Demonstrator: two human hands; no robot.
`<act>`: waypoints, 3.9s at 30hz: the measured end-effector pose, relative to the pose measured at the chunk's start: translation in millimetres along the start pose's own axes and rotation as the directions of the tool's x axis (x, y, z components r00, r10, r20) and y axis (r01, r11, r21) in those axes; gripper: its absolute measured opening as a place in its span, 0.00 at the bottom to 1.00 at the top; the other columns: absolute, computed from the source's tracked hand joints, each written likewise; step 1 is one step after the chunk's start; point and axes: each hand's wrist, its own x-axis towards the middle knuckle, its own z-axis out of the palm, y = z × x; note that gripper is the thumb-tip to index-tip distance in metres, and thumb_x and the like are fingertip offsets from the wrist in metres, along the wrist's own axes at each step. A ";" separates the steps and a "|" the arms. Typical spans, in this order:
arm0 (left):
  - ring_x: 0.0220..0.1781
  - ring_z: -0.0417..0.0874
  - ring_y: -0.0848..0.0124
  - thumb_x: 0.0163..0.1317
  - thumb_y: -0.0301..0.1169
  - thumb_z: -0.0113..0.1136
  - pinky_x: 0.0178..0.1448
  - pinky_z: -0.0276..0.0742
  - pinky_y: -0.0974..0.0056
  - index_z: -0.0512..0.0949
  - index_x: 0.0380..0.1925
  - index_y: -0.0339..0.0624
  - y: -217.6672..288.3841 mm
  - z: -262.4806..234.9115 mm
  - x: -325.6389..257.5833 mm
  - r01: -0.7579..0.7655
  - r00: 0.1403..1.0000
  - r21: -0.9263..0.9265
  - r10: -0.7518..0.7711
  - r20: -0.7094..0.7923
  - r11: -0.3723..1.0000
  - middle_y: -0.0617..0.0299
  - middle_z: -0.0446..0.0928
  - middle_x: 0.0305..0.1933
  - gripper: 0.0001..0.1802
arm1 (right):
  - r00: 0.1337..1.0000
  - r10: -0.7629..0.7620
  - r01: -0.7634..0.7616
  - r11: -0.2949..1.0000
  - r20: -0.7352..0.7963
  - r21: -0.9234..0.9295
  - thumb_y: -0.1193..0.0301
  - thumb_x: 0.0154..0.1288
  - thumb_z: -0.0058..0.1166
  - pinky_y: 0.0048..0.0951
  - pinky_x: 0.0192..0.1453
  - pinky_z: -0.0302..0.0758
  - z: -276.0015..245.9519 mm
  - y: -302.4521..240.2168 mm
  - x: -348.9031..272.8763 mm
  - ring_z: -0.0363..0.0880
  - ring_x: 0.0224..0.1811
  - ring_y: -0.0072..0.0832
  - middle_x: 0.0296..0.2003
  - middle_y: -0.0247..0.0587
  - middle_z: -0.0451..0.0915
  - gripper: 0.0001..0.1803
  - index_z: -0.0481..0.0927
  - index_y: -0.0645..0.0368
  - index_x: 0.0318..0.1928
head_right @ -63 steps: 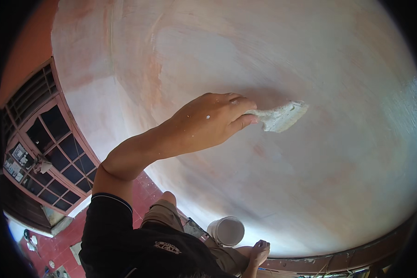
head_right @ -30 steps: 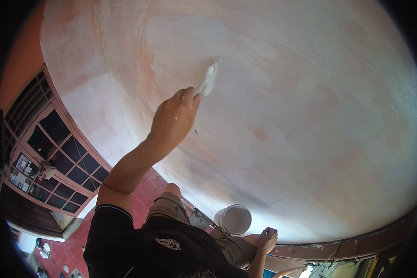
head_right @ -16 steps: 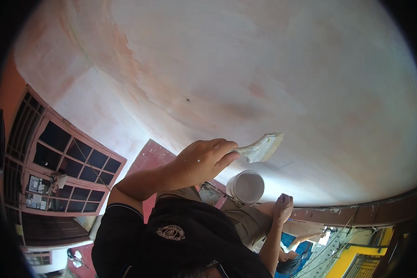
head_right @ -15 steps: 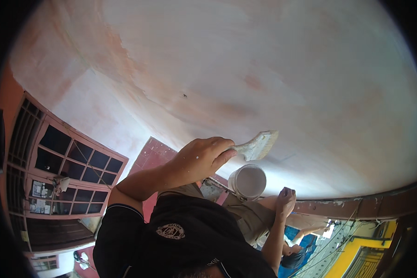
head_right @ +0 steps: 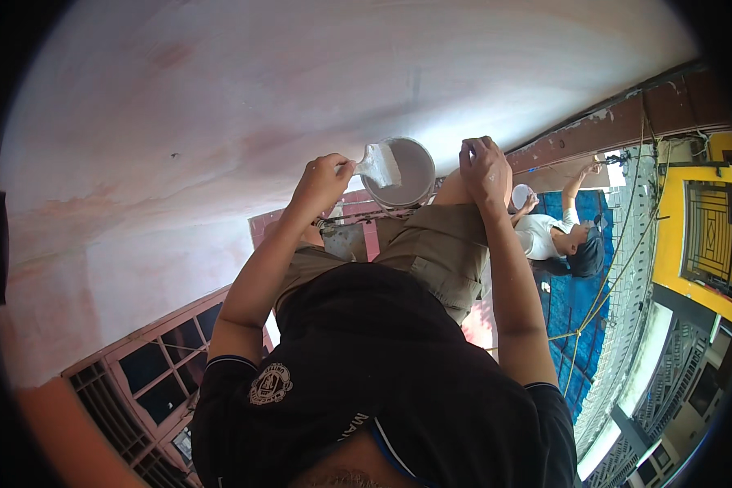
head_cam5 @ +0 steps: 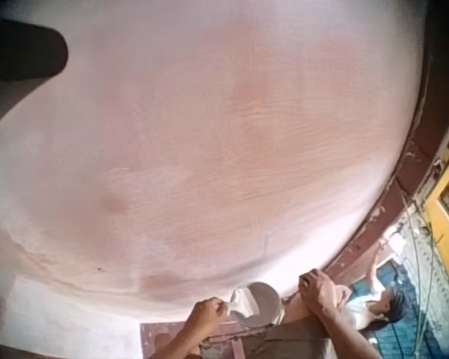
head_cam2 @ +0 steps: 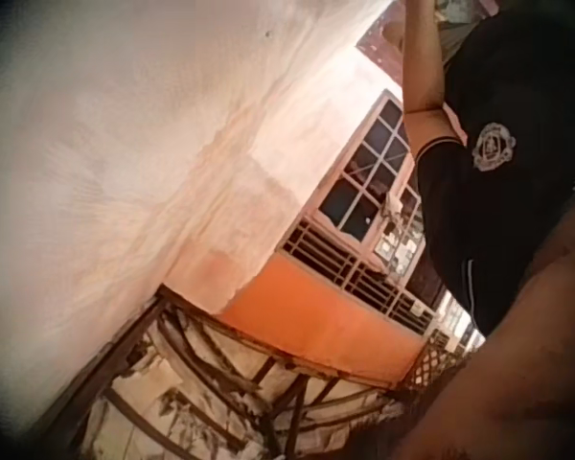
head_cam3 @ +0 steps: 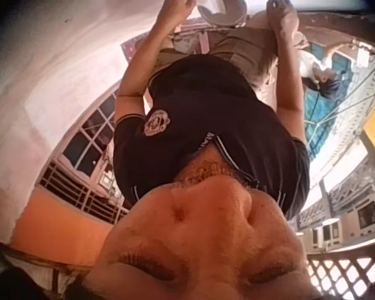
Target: The person paints a ceiling using a brush and a bucket of paint, while standing on a ladder.
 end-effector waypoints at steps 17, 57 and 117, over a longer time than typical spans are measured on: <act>0.50 0.89 0.46 0.57 0.30 0.66 0.55 0.84 0.48 0.87 0.39 0.30 -51.6 167.7 118.1 0.076 0.947 0.385 -0.187 0.260 0.920 0.35 0.85 0.44 0.14 | 1.000 -0.004 0.004 1.000 -0.008 0.010 0.69 0.67 0.59 0.45 0.48 0.79 6.7 10.9 5.5 0.84 0.40 0.48 0.36 0.47 0.84 0.08 0.86 0.60 0.38; 0.21 0.86 0.64 0.74 0.40 0.59 0.30 0.82 0.58 0.83 0.41 0.30 -47.7 128.6 50.5 0.244 0.969 -0.337 -0.215 0.122 0.909 0.53 0.84 0.23 0.19 | 1.000 -0.021 0.021 1.000 0.004 -0.006 0.69 0.67 0.58 0.45 0.45 0.80 7.4 9.0 3.6 0.84 0.37 0.47 0.34 0.46 0.83 0.08 0.87 0.58 0.36; 0.24 0.82 0.72 0.72 0.43 0.62 0.30 0.78 0.63 0.83 0.56 0.41 -4.6 -674.2 -296.8 0.380 0.101 0.139 0.109 -0.989 0.914 0.57 0.84 0.29 0.21 | 0.993 -0.108 0.109 0.994 0.053 -0.024 0.75 0.63 0.55 0.52 0.42 0.74 18.7 0.1 -1.4 0.79 0.35 0.53 0.33 0.53 0.79 0.07 0.82 0.65 0.31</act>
